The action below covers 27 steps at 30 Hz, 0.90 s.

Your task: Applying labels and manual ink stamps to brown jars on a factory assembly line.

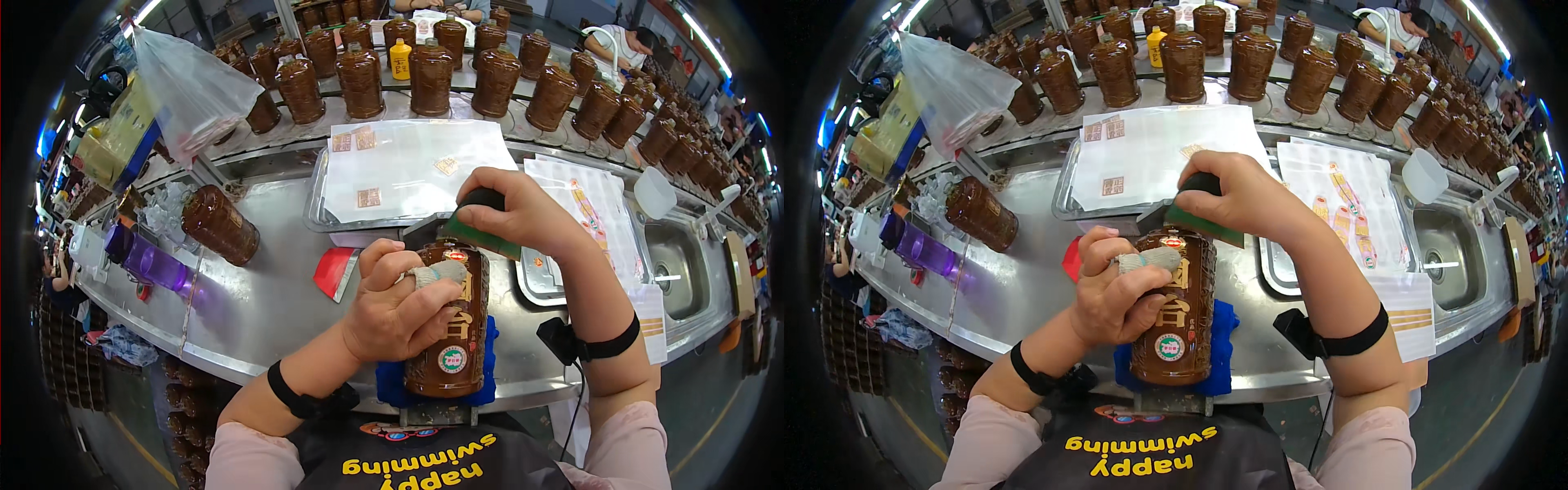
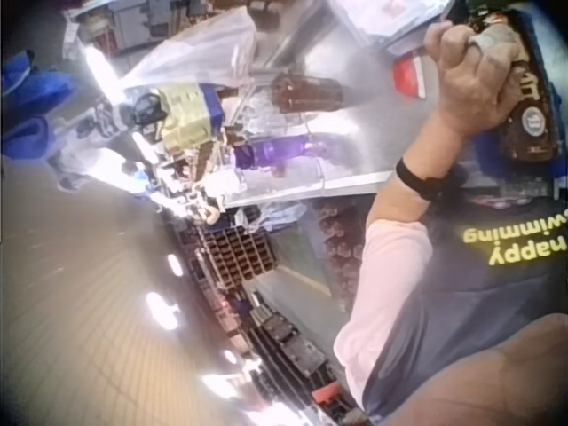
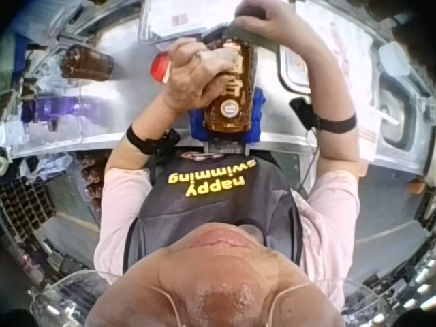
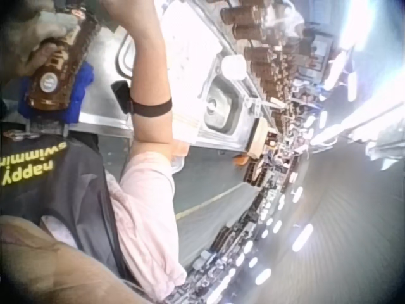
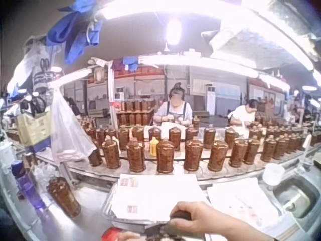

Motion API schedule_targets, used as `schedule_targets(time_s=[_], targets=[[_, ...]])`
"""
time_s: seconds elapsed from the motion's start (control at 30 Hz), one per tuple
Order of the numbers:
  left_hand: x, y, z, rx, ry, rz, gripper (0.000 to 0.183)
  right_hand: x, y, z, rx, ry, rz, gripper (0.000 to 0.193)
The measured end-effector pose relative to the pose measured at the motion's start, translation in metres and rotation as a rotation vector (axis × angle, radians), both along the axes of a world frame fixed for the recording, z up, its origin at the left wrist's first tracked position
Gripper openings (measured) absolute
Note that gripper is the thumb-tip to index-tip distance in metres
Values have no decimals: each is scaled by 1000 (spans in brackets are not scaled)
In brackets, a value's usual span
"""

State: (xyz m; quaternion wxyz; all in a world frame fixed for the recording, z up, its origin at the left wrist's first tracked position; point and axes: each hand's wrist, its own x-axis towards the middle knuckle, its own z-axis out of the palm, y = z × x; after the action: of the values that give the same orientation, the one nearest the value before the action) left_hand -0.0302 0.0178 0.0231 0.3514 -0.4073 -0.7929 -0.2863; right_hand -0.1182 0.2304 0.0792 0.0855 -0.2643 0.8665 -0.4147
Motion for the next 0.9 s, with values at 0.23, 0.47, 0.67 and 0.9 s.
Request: schedule_targets(time_s=[0.23, 0.47, 0.67, 0.9], targets=[[1, 0, -1, 21, -22, -4, 27, -6, -17, 10, -23, -64, 255, 20], [1, -2, 0, 8, -44, -25, 28, -15, -18, -3, 12, -44, 214, 20], [1, -3, 3, -17, -44, -32, 29, -6, -13, -23, -79, 124, 18, 20], [-14, -2, 18, -121, -120, -80, 25, 58, 12, -14, -413, 49, -414, 22]])
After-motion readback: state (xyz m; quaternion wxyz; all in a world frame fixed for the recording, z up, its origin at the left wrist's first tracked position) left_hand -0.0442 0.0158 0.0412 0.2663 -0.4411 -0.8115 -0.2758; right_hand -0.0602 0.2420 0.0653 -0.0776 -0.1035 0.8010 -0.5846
